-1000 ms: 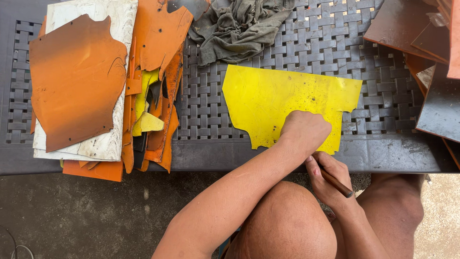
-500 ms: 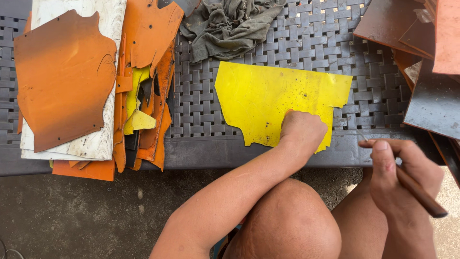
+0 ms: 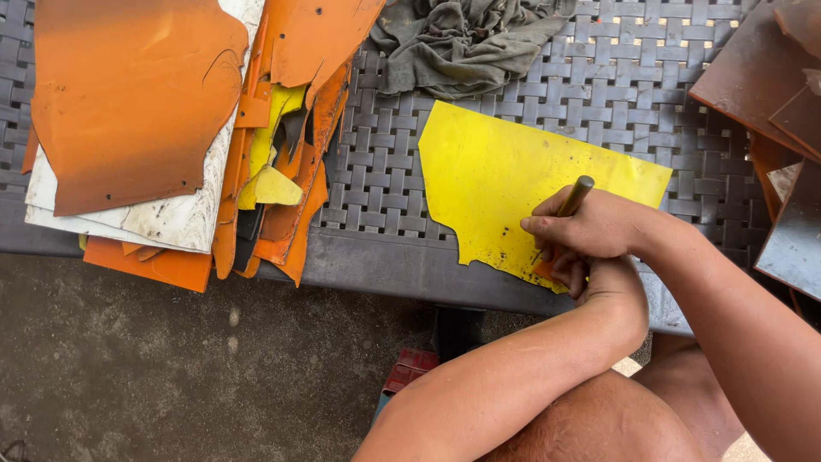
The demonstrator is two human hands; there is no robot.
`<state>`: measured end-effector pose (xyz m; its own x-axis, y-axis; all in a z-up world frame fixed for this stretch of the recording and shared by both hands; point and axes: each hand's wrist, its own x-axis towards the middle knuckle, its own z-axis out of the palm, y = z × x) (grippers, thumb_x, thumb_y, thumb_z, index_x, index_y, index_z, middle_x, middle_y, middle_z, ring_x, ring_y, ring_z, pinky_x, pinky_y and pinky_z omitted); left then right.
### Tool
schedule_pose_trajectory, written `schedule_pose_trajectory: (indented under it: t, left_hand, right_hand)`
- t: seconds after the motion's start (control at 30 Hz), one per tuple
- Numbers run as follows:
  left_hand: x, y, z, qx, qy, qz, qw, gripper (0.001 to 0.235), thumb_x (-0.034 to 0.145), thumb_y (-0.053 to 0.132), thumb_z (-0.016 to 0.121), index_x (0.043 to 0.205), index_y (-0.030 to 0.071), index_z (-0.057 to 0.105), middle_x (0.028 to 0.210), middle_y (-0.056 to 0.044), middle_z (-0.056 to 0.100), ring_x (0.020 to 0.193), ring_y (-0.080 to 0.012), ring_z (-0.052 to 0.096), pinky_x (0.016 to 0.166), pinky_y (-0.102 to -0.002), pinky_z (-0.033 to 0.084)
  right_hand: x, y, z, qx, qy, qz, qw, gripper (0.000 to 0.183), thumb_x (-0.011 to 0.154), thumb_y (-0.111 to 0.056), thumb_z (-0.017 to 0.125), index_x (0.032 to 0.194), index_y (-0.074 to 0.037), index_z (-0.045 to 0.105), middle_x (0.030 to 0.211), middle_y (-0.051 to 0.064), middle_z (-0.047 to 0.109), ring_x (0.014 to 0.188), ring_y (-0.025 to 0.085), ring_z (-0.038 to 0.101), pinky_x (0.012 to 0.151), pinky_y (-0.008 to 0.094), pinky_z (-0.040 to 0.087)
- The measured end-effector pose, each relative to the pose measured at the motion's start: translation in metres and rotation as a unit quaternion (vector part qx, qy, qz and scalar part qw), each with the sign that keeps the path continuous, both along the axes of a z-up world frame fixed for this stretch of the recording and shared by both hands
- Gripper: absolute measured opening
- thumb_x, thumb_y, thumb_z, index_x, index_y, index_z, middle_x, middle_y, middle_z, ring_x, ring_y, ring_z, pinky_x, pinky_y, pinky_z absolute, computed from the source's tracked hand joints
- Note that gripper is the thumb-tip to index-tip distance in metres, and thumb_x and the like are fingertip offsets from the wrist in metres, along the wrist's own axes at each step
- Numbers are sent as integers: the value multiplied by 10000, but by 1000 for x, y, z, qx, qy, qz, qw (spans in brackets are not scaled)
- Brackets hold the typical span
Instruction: The person uses a knife to cut a small orange leather piece on a yellow cutting mat. They repeatedly reposition the piece and trim its edges while seated at a woven table with other leather scraps nearby.
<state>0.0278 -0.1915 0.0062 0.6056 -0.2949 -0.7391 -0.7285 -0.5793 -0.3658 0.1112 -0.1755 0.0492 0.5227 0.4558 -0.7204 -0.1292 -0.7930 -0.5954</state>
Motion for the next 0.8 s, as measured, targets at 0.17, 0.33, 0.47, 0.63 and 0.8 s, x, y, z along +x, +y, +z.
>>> schedule_pose_trajectory:
  t: [0.17, 0.33, 0.47, 0.63, 0.8]
  left_hand:
    - [2, 2, 0, 9, 17, -13, 1000, 214, 861, 113, 661, 985, -16, 779, 816, -137, 733, 564, -171, 568, 630, -443, 537]
    - [6, 4, 5, 6, 16, -25, 1000, 205, 856, 96, 666, 981, -18, 782, 810, -121, 728, 537, -155, 540, 614, -419, 525]
    - [3, 4, 5, 6, 32, -23, 999, 198, 853, 82, 670, 977, -21, 785, 805, -108, 723, 516, -142, 518, 601, -399, 515]
    - [8, 0, 1, 3, 38, -28, 999, 189, 848, 65, 676, 972, -23, 788, 799, -91, 718, 490, -126, 491, 585, -374, 503]
    - [7, 4, 3, -14, 40, -22, 999, 182, 844, 48, 681, 968, -26, 791, 793, -75, 712, 464, -110, 463, 569, -350, 491]
  right_hand:
    - [1, -2, -16, 3, 34, 4, 999, 478, 983, -397, 622, 817, 36, 740, 730, 151, 797, 649, 215, 765, 628, 377, 624]
    - [-1, 2, -7, -39, 33, 11, 999, 447, 986, -402, 615, 855, -1, 763, 737, 136, 801, 661, 223, 773, 630, 375, 632]
    - [1, 11, 8, -86, -6, 72, 994, 434, 1012, -408, 579, 867, -42, 761, 760, 125, 821, 675, 227, 787, 679, 390, 632]
    - [9, 27, 18, -191, -186, 270, 925, 464, 1042, -459, 524, 858, -108, 764, 792, 100, 770, 748, 319, 702, 769, 464, 556]
    - [6, 37, 14, -29, -437, 384, 813, 343, 908, -414, 593, 764, -130, 719, 651, 39, 712, 722, 291, 687, 751, 482, 529]
